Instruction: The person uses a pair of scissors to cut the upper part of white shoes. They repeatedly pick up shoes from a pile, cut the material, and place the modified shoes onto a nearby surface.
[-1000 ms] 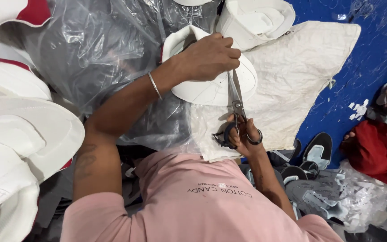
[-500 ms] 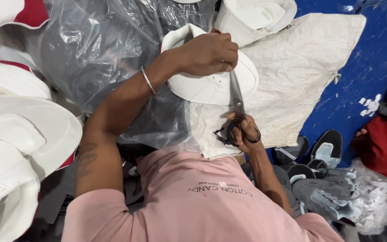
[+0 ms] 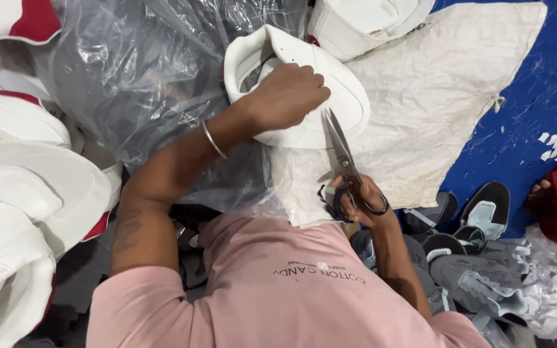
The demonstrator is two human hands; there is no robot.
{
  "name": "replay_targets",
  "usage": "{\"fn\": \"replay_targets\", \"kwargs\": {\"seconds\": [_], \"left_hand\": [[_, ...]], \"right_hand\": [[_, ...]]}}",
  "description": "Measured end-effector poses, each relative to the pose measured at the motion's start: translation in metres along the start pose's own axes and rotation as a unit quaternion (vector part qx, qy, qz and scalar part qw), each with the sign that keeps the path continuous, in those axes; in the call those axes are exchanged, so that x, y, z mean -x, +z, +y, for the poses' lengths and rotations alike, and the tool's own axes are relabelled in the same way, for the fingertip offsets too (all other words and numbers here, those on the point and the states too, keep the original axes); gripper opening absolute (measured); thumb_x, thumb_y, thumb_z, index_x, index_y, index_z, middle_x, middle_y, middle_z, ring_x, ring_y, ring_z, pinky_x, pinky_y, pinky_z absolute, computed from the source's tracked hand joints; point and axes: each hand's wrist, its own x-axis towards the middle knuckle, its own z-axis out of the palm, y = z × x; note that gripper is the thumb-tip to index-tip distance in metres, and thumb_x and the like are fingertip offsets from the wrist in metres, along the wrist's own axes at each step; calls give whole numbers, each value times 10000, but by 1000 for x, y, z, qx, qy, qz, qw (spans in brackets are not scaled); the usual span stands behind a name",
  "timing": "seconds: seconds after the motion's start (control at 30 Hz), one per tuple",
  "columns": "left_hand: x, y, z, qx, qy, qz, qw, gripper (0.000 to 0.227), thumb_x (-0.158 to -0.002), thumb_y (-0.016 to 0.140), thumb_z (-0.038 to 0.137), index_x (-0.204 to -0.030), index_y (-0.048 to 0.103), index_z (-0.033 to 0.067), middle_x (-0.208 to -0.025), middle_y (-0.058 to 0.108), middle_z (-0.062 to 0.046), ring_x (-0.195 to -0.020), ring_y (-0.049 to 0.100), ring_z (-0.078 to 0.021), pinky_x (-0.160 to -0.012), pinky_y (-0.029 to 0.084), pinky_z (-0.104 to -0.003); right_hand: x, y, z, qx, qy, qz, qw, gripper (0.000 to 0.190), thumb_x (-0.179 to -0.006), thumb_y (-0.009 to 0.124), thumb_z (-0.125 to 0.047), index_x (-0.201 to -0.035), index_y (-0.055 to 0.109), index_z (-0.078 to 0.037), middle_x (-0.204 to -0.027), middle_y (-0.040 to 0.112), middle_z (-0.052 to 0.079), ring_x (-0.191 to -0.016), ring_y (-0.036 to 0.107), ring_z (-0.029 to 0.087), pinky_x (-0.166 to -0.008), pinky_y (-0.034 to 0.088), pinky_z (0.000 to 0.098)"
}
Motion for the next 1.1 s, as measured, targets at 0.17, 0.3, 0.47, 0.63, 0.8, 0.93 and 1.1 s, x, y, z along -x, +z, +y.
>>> {"fn": "replay_targets", "kwargs": {"seconds": [0.17, 0.3, 0.47, 0.63, 0.8, 0.93, 1.1], "left_hand": [[8, -4, -8, 23, 41, 43, 998, 81, -911, 641, 96, -896, 648, 17, -863, 638, -121, -834, 606, -301, -729, 488, -448], [10, -20, -8, 82, 28, 37, 996, 219, -964, 670, 206, -896, 642, -1, -839, 628, -124, -784, 598, -303, -696, 481, -462], [7, -9, -13, 94, 13, 11, 995, 197, -898, 723, 227, -833, 671, 48, -850, 650, -72, -811, 619, -255, -669, 488, -436], [13, -10, -21, 104, 47, 64, 991, 182, -954, 711, 220, -884, 682, 55, -864, 648, -56, -829, 630, -223, -688, 496, -423], [14, -18, -20, 153, 91, 109, 978, 189, -934, 723, 258, -874, 699, 81, -842, 649, -30, -869, 623, -224, -699, 491, -418], [11, -11, -34, 211, 123, 161, 956, 131, -1005, 693, 197, -999, 698, 66, -940, 645, -54, -952, 605, -223, -803, 493, -403], [32, -31, -26, 81, 27, 291, 953, 330, -1004, 706, 179, -1294, 652, 32, -1232, 611, -126, -1159, 571, -258, -912, 480, -422]], "right_hand": [[-6, -1, 2, -29, 32, -37, 998, 726, -1001, 663, -532, -1318, 529, 107, -660, 584, 45, -496, 547, 96, -435, 428, 213], [-7, -5, -1, -55, 34, -26, 998, 731, -992, 658, -540, -1304, 511, 104, -642, 601, 65, -487, 545, 97, -424, 428, 228], [-7, -10, 3, -31, 48, -34, 998, 758, -1017, 646, -554, -1328, 502, 122, -668, 596, 60, -498, 538, 100, -441, 397, 219], [-15, -5, -3, -103, 73, -100, 987, 765, -1015, 558, -596, -1323, 477, 99, -673, 632, 105, -478, 552, 130, -434, 424, 256], [-25, -9, 3, -131, 59, -69, 987, 762, -1001, 558, -598, -1310, 498, 95, -701, 625, 106, -506, 533, 134, -458, 408, 241], [-25, -11, 7, -48, 20, 3, 999, 625, -1051, 624, -498, -1281, 557, 79, -647, 586, 45, -464, 501, 68, -430, 387, 192], [-25, -5, 7, -26, 3, 1, 1000, 610, -1040, 621, -508, -1253, 584, 62, -628, 578, 47, -473, 504, 91, -442, 393, 206]]}}
